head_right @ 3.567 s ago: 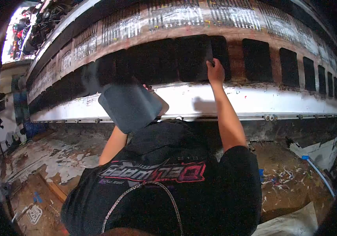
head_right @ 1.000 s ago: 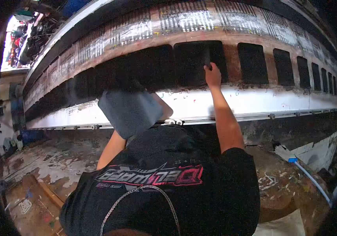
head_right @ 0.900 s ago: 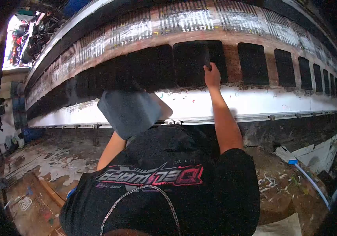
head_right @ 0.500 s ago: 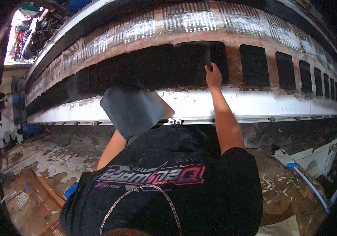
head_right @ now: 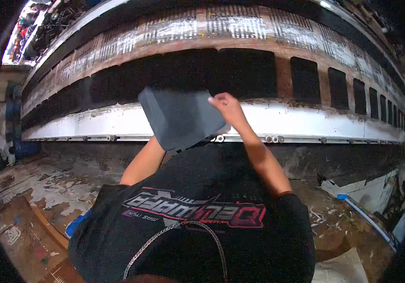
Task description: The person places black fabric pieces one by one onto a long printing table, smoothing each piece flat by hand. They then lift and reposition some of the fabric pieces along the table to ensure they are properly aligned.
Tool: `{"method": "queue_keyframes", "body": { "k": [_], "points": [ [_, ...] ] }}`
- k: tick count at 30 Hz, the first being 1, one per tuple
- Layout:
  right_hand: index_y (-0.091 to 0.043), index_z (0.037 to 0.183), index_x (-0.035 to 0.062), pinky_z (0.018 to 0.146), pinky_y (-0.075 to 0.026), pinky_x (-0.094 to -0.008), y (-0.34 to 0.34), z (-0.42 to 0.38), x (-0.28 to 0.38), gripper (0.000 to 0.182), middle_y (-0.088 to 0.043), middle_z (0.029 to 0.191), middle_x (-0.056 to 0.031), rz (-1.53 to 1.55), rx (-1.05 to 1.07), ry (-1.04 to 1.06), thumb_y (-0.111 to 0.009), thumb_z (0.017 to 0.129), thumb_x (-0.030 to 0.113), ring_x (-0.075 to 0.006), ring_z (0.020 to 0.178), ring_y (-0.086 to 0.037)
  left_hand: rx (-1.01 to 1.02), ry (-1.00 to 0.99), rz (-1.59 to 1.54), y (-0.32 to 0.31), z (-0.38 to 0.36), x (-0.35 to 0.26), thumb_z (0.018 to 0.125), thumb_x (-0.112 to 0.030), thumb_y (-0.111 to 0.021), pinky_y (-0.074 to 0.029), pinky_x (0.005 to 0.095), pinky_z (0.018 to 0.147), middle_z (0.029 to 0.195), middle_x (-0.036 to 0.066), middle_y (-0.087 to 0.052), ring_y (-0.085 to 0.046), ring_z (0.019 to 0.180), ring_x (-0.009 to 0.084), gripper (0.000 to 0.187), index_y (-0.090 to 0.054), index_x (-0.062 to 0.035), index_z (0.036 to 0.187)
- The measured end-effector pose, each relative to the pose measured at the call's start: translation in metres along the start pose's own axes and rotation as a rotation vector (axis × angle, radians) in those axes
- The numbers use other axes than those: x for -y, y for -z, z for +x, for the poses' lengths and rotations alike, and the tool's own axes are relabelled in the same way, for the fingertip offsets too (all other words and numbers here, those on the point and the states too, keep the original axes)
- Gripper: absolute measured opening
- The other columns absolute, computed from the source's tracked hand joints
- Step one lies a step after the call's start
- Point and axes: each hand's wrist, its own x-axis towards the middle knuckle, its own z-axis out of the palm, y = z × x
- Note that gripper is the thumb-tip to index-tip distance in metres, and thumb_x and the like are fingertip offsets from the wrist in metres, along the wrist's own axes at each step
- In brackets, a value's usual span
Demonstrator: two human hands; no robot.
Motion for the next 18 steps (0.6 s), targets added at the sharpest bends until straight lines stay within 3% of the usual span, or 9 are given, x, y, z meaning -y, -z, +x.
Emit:
{"method": "queue_keyframes", "body": {
  "k": [3, 5, 9, 13, 15, 18],
  "points": [
    [-0.070, 0.105, -0.0006, 0.076, -0.051, -0.0308, 0.020, -0.004, -0.012, 0.033, -0.071, 0.087, -0.0074, -0.068, -0.036, 0.054, -0.072, 0.097, 0.031, -0.0138, 0.082, -0.064, -0.011, 0.039, -0.024, -0.007, 0.011, 0.006, 0.109, -0.032, -0.049, -0.050, 0.0344, 0.109, 0.138, 0.010, -0.059, -0.060, 0.124, 0.0232, 0.046, -0.050, -0.0035, 0.146],
    [-0.070, 0.102, -0.0003, 0.078, -0.051, -0.0334, 0.050, 0.002, -0.014, 0.026, -0.070, 0.088, -0.0103, -0.133, -0.230, 0.142, -0.072, 0.096, 0.025, -0.0173, 0.084, -0.065, 0.041, 0.048, -0.039, -0.022, 0.021, 0.011, 0.109, -0.033, -0.049, -0.049, 0.0345, 0.110, 0.140, 0.010, -0.058, -0.059, 0.126, 0.0230, 0.047, -0.048, -0.0044, 0.147],
    [-0.067, 0.105, -0.0001, 0.084, -0.051, -0.0356, 0.149, 0.027, -0.043, 0.034, -0.070, 0.095, -0.0152, -0.245, -0.518, 0.203, -0.067, 0.100, 0.033, -0.0250, 0.088, -0.066, 0.158, 0.097, -0.101, -0.067, 0.049, 0.023, 0.110, -0.034, -0.047, -0.048, 0.0349, 0.112, 0.144, 0.011, -0.055, -0.056, 0.130, 0.0227, 0.050, -0.045, -0.0061, 0.151],
    [-0.066, 0.110, 0.0003, 0.086, -0.051, -0.0381, 0.274, 0.060, -0.080, 0.038, -0.071, 0.101, -0.0171, -0.219, -0.608, 0.209, -0.064, 0.101, 0.037, -0.0291, 0.095, -0.068, 0.186, 0.141, -0.129, -0.128, 0.067, 0.039, 0.110, -0.035, -0.046, -0.046, 0.0352, 0.113, 0.147, 0.011, -0.054, -0.054, 0.133, 0.0225, 0.051, -0.043, -0.0074, 0.153],
    [-0.065, 0.113, 0.0016, 0.087, -0.051, -0.0418, 0.329, 0.083, -0.109, 0.036, -0.071, 0.106, -0.0180, -0.323, -0.740, 0.148, -0.061, 0.103, 0.036, -0.0332, 0.100, -0.068, 0.056, 0.079, -0.191, -0.166, 0.070, 0.046, 0.112, -0.034, -0.037, -0.043, 0.0372, 0.117, 0.154, 0.015, -0.049, -0.052, 0.139, 0.0264, 0.054, -0.036, -0.0017, 0.156],
    [-0.065, 0.114, 0.0024, 0.089, -0.051, -0.0443, 0.377, 0.089, -0.123, 0.035, -0.072, 0.107, -0.0176, -0.376, -0.731, 0.058, -0.061, 0.103, 0.035, -0.0365, 0.102, -0.068, -0.031, 0.056, -0.137, -0.187, 0.084, 0.076, 0.112, -0.034, -0.037, -0.042, 0.0370, 0.118, 0.155, 0.014, -0.048, -0.051, 0.140, 0.0256, 0.054, -0.035, -0.0021, 0.156]
  ]
}}
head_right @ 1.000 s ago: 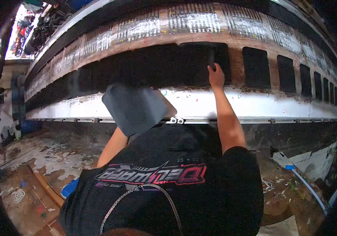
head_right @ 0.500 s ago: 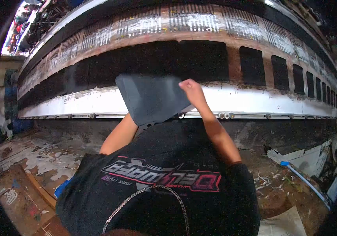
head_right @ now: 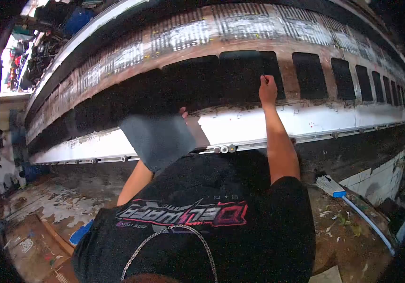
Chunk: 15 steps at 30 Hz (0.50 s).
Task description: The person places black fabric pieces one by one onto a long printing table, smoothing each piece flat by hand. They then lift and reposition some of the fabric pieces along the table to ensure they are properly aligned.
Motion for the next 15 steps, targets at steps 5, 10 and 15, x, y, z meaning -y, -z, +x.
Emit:
{"method": "queue_keyframes", "body": {
  "k": [5, 10, 15],
  "points": [
    [-0.065, 0.120, 0.0043, 0.090, -0.051, -0.0445, 0.012, 0.006, -0.010, 0.037, -0.072, 0.111, -0.0170, -0.019, 0.065, 0.010, -0.065, 0.100, 0.035, -0.0370, 0.105, -0.068, -0.116, -0.035, 0.051, -0.018, 0.010, 0.038, 0.112, -0.035, -0.037, -0.039, 0.0367, 0.120, 0.156, 0.014, -0.047, -0.049, 0.142, 0.0243, 0.055, -0.035, -0.0029, 0.156],
    [-0.065, 0.126, 0.0030, 0.090, -0.052, -0.0393, 0.007, 0.005, -0.010, 0.041, -0.072, 0.111, -0.0145, 0.002, 0.084, 0.070, -0.072, 0.097, 0.030, -0.0297, 0.104, -0.069, -0.174, -0.063, 0.069, -0.030, 0.018, 0.055, 0.112, -0.036, -0.037, -0.037, 0.0364, 0.122, 0.157, 0.013, -0.046, -0.047, 0.144, 0.0229, 0.055, -0.034, -0.0038, 0.157],
    [-0.064, 0.128, 0.0038, 0.092, -0.052, -0.0383, 0.007, -0.001, -0.004, 0.044, -0.071, 0.114, -0.0150, -0.030, 0.089, -0.016, -0.072, 0.096, 0.033, -0.0288, 0.107, -0.068, -0.210, -0.084, 0.070, -0.038, 0.021, 0.066, 0.112, -0.037, -0.036, -0.034, 0.0362, 0.123, 0.158, 0.013, -0.045, -0.045, 0.145, 0.0216, 0.056, -0.033, -0.0046, 0.157]
  ]
}}
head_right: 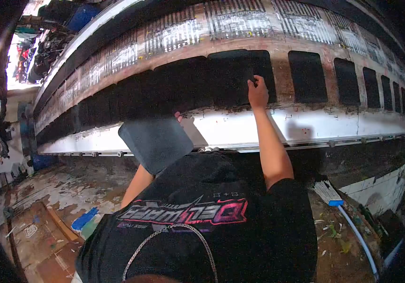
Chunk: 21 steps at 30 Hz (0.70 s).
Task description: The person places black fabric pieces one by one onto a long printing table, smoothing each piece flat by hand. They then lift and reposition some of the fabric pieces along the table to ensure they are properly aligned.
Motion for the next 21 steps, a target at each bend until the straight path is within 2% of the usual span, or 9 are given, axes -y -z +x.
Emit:
{"method": "queue_keyframes", "body": {
  "k": [10, 13, 15, 16, 17, 18, 19, 20, 21],
  "points": [
    [-0.064, 0.128, 0.0034, 0.093, -0.051, -0.0410, 0.000, 0.000, 0.001, 0.044, -0.070, 0.113, -0.0168, 0.021, 0.048, 0.043, -0.071, 0.096, 0.033, -0.0320, 0.106, -0.067, 0.142, 0.068, -0.320, 0.041, -0.001, 0.012, 0.112, -0.038, -0.038, -0.036, 0.0371, 0.123, 0.155, 0.013, -0.048, -0.046, 0.144, 0.0236, 0.056, -0.037, -0.0022, 0.155],
    [-0.063, 0.125, 0.0058, 0.090, -0.052, -0.0483, 0.002, -0.012, 0.022, 0.038, -0.068, 0.113, -0.0180, -0.082, -0.101, 0.180, -0.071, 0.096, 0.031, -0.0387, 0.103, -0.066, 0.204, 0.125, -0.550, 0.067, 0.001, 0.016, 0.112, -0.039, -0.038, -0.036, 0.0374, 0.122, 0.154, 0.013, -0.048, -0.046, 0.144, 0.0242, 0.056, -0.038, -0.0015, 0.154],
    [-0.067, 0.119, 0.0066, 0.088, -0.052, -0.0406, 0.004, -0.037, 0.054, 0.033, -0.068, 0.102, -0.0148, -0.233, -0.328, 0.510, -0.071, 0.097, 0.031, -0.0309, 0.098, -0.067, 0.220, 0.156, -0.700, 0.083, -0.001, 0.020, 0.111, -0.039, -0.038, -0.037, 0.0376, 0.122, 0.154, 0.013, -0.049, -0.046, 0.143, 0.0246, 0.057, -0.039, -0.0010, 0.153],
    [-0.068, 0.116, 0.0079, 0.086, -0.052, -0.0403, -0.004, -0.056, 0.066, 0.030, -0.069, 0.100, -0.0146, -0.101, -0.088, 0.444, -0.071, 0.097, 0.031, -0.0307, 0.095, -0.067, 0.219, 0.138, -0.715, 0.082, -0.008, 0.019, 0.111, -0.039, -0.038, -0.037, 0.0376, 0.122, 0.154, 0.013, -0.049, -0.046, 0.143, 0.0246, 0.057, -0.039, -0.0010, 0.153],
    [-0.068, 0.113, 0.0093, 0.083, -0.052, -0.0400, -0.014, -0.078, 0.080, 0.027, -0.069, 0.099, -0.0145, 0.027, 0.148, 0.370, -0.071, 0.097, 0.031, -0.0304, 0.092, -0.067, 0.220, 0.049, -0.531, 0.076, -0.015, 0.017, 0.112, -0.040, -0.037, -0.033, 0.0380, 0.124, 0.159, 0.011, -0.043, -0.042, 0.147, 0.0228, 0.059, -0.034, -0.0030, 0.157],
    [-0.070, 0.108, 0.0117, 0.077, -0.052, -0.0377, -0.024, -0.105, 0.104, 0.024, -0.069, 0.094, -0.0109, 0.191, 0.433, 0.233, -0.071, 0.098, 0.034, -0.0237, 0.085, -0.065, 0.217, -0.037, -0.348, 0.073, -0.019, 0.016, 0.112, -0.042, -0.035, -0.030, 0.0384, 0.126, 0.165, 0.008, -0.036, -0.038, 0.150, 0.0209, 0.061, -0.030, -0.0050, 0.160],
    [-0.069, 0.108, 0.0076, 0.075, -0.052, -0.0353, -0.041, -0.125, 0.105, 0.033, -0.069, 0.091, -0.0056, 0.110, 0.677, 0.052, -0.069, 0.099, 0.039, -0.0174, 0.084, -0.063, 0.213, -0.047, -0.364, 0.077, -0.019, 0.017, 0.112, -0.042, -0.035, -0.030, 0.0384, 0.126, 0.165, 0.008, -0.036, -0.038, 0.150, 0.0209, 0.061, -0.030, -0.0050, 0.160],
    [-0.068, 0.114, 0.0041, 0.072, -0.051, -0.0328, -0.065, -0.143, 0.094, 0.043, -0.068, 0.100, -0.0033, 0.273, 1.005, -0.017, -0.069, 0.098, 0.044, -0.0128, 0.087, -0.061, 0.229, -0.041, -0.510, 0.083, -0.016, 0.018, 0.112, -0.042, -0.035, -0.030, 0.0389, 0.126, 0.164, 0.008, -0.037, -0.038, 0.150, 0.0214, 0.061, -0.029, -0.0048, 0.160],
    [-0.064, 0.125, 0.0043, 0.087, -0.049, -0.0360, -0.052, -0.161, 0.139, 0.047, -0.067, 0.113, -0.0084, 0.167, 1.175, -0.117, -0.066, 0.100, 0.043, -0.0184, 0.102, -0.061, 0.243, -0.035, -0.653, 0.088, -0.015, 0.019, 0.112, -0.042, -0.034, -0.030, 0.0394, 0.126, 0.164, 0.009, -0.037, -0.037, 0.151, 0.0218, 0.061, -0.029, -0.0047, 0.160]
  ]
}}
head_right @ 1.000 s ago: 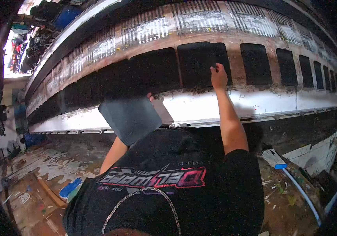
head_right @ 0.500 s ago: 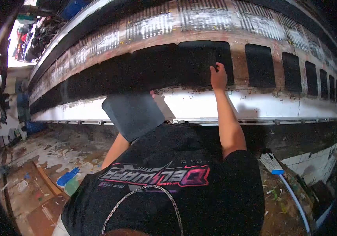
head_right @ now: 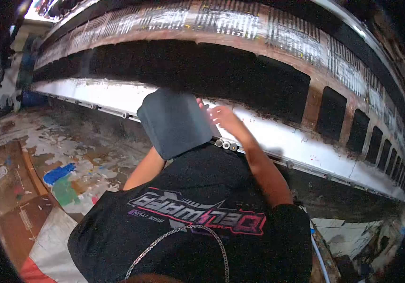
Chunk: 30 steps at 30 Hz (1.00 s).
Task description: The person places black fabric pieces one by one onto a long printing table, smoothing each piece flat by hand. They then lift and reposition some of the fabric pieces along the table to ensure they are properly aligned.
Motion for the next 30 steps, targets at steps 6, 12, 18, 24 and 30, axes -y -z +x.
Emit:
{"method": "queue_keyframes", "body": {
  "k": [6, 12, 18, 24, 30],
  "points": [
    [-0.035, 0.156, -0.0016, 0.115, -0.037, -0.0435, -0.057, -0.018, 0.048, 0.086, -0.050, 0.148, -0.0245, 0.297, 0.301, -0.069, -0.074, 0.094, 0.043, -0.0310, 0.140, -0.047, 0.096, -0.302, 0.843, -0.027, -0.008, -0.011, 0.110, -0.031, -0.046, -0.036, 0.0384, 0.121, 0.157, 0.011, -0.045, -0.048, 0.141, 0.0256, 0.053, -0.041, -0.0010, 0.153],
    [-0.045, 0.143, -0.0119, 0.113, -0.041, -0.0389, -0.039, -0.005, -0.009, 0.071, -0.058, 0.140, -0.0237, 0.531, -0.292, -0.043, -0.078, 0.092, 0.025, -0.0302, 0.128, -0.056, -0.249, -0.449, 1.919, 0.084, 0.061, -0.159, 0.104, -0.029, -0.060, -0.047, 0.0411, 0.108, 0.134, 0.017, -0.064, -0.059, 0.126, 0.0260, 0.040, -0.061, -0.0025, 0.134],
    [-0.059, 0.136, -0.0029, 0.106, -0.044, -0.0354, -0.017, -0.011, -0.010, 0.048, -0.068, 0.129, -0.0094, 0.536, -0.656, -0.023, -0.075, 0.094, 0.015, -0.0213, 0.117, -0.062, -0.232, -0.961, 2.511, 0.045, 0.113, -0.255, 0.103, -0.030, -0.060, -0.037, 0.0511, 0.117, 0.148, 0.018, -0.053, -0.046, 0.141, 0.0380, 0.045, -0.054, -0.0094, 0.142],
    [-0.064, 0.126, 0.0034, 0.098, -0.048, -0.0359, -0.040, 0.003, -0.027, 0.037, -0.069, 0.116, -0.0081, -0.676, -1.298, -0.165, -0.075, 0.094, 0.018, -0.0229, 0.106, -0.062, -0.046, -0.909, 2.774, 0.065, 0.126, -0.304, 0.106, -0.037, -0.052, -0.023, 0.0544, 0.125, 0.165, 0.017, -0.032, -0.028, 0.154, 0.0393, 0.055, -0.043, -0.0135, 0.155],
    [-0.065, 0.119, 0.0097, 0.091, -0.052, -0.0402, -0.183, 0.088, 0.038, 0.030, -0.070, 0.114, -0.0087, 0.945, -0.595, -0.157, -0.066, 0.099, 0.033, -0.0212, 0.109, -0.066, -0.071, -0.853, 2.754, 0.057, 0.124, -0.301, 0.106, -0.038, -0.050, -0.022, 0.0554, 0.125, 0.166, 0.017, -0.031, -0.027, 0.155, 0.0388, 0.054, -0.045, -0.0155, 0.155]
  ]
}}
